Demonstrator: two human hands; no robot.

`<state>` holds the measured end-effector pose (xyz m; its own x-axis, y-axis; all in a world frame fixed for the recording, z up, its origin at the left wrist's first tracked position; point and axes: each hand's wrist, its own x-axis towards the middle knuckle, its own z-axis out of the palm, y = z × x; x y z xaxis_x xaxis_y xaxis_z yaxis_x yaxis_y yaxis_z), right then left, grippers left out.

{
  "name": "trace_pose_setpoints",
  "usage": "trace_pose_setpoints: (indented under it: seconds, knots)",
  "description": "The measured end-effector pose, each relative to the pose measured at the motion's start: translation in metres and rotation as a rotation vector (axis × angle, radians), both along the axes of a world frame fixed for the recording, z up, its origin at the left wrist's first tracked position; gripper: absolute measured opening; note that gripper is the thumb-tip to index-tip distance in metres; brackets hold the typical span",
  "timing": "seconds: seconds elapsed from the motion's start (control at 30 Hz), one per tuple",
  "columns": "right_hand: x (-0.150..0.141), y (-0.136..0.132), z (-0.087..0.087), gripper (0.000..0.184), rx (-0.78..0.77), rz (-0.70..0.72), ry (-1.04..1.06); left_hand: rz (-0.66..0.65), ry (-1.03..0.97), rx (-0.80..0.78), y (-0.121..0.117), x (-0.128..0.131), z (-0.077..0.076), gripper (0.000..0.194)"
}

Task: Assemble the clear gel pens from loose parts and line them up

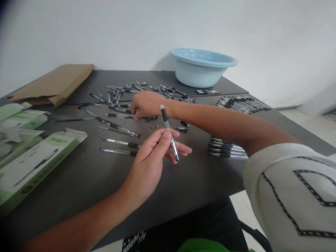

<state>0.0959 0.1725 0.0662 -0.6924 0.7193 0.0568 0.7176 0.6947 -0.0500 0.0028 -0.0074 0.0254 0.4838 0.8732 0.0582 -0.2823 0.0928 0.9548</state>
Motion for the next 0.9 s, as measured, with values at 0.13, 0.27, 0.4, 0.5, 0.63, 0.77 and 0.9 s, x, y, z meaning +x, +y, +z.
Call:
trace_pose_setpoints:
  seconds: [0.13, 0.27, 0.4, 0.5, 0.63, 0.77, 0.9]
  knots:
    - [-0.001, -0.002, 0.0, 0.022, 0.001, 0.005, 0.003, -0.01, 0.034, 0.017, -0.003, -0.001, 0.0, 0.028]
    - [-0.002, 0.0, -0.001, 0.021, -0.008, 0.027, -0.011, -0.052, 0.09, 0.087, -0.007, -0.003, -0.002, 0.033]
    - [-0.002, 0.004, -0.002, 0.021, -0.013, 0.048, -0.033, -0.081, 0.149, 0.126, -0.008, -0.005, 0.001, 0.037]
    - [-0.002, 0.006, -0.004, 0.022, -0.018, 0.056, -0.053, -0.106, 0.196, 0.169, -0.008, -0.007, 0.004, 0.037]
    - [-0.003, 0.005, -0.003, 0.024, -0.03, 0.048, -0.071, -0.101, 0.222, 0.209, -0.008, -0.008, 0.005, 0.037]
    - [-0.005, 0.001, -0.003, 0.025, -0.033, 0.032, -0.059, -0.085, 0.242, 0.241, -0.008, -0.009, 0.005, 0.038]
    - [-0.007, -0.004, -0.003, 0.022, -0.019, 0.006, 0.01, -0.081, 0.248, 0.276, -0.009, -0.01, 0.007, 0.038]
